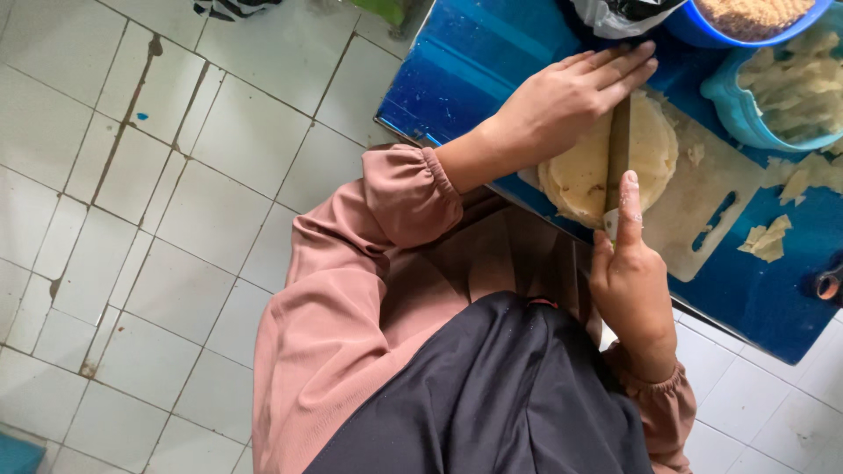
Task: The person cuts a large flat pastry sheet into triangular pieces with scissors on a cutting board, then spoons a brown sugar filling from a bowl onto the pieces and folds the pieces over the filling, setting the folded snacks aside.
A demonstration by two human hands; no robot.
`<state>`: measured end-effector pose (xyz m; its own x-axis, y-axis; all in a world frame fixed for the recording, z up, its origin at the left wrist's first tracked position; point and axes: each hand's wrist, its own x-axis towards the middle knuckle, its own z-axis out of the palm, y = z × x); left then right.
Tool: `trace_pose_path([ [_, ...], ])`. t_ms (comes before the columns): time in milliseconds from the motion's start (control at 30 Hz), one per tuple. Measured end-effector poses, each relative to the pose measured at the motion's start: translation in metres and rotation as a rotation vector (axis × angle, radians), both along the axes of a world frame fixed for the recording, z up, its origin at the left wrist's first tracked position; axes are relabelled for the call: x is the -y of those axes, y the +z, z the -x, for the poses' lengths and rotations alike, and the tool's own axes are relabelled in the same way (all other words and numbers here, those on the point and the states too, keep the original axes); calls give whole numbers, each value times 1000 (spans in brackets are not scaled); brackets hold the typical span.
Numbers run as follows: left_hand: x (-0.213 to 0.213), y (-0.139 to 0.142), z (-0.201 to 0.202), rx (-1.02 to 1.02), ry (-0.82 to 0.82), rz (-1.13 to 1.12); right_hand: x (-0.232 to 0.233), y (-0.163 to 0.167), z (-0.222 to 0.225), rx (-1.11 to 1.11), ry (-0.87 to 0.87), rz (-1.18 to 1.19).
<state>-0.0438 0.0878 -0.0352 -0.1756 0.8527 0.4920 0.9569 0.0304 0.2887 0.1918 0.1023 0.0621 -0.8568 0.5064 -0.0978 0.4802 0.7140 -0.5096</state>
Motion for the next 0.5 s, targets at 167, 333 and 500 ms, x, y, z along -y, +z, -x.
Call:
trace_pose_path([
  [167,34,20,-38,122,220,-88,1,-8,-3,-49,-19,-19],
  [333,54,28,-94,261,247,104,-5,-16,-9,-250,89,18],
  [500,55,24,-92,139,292,189,0,-23,-18,-351,-11,69],
])
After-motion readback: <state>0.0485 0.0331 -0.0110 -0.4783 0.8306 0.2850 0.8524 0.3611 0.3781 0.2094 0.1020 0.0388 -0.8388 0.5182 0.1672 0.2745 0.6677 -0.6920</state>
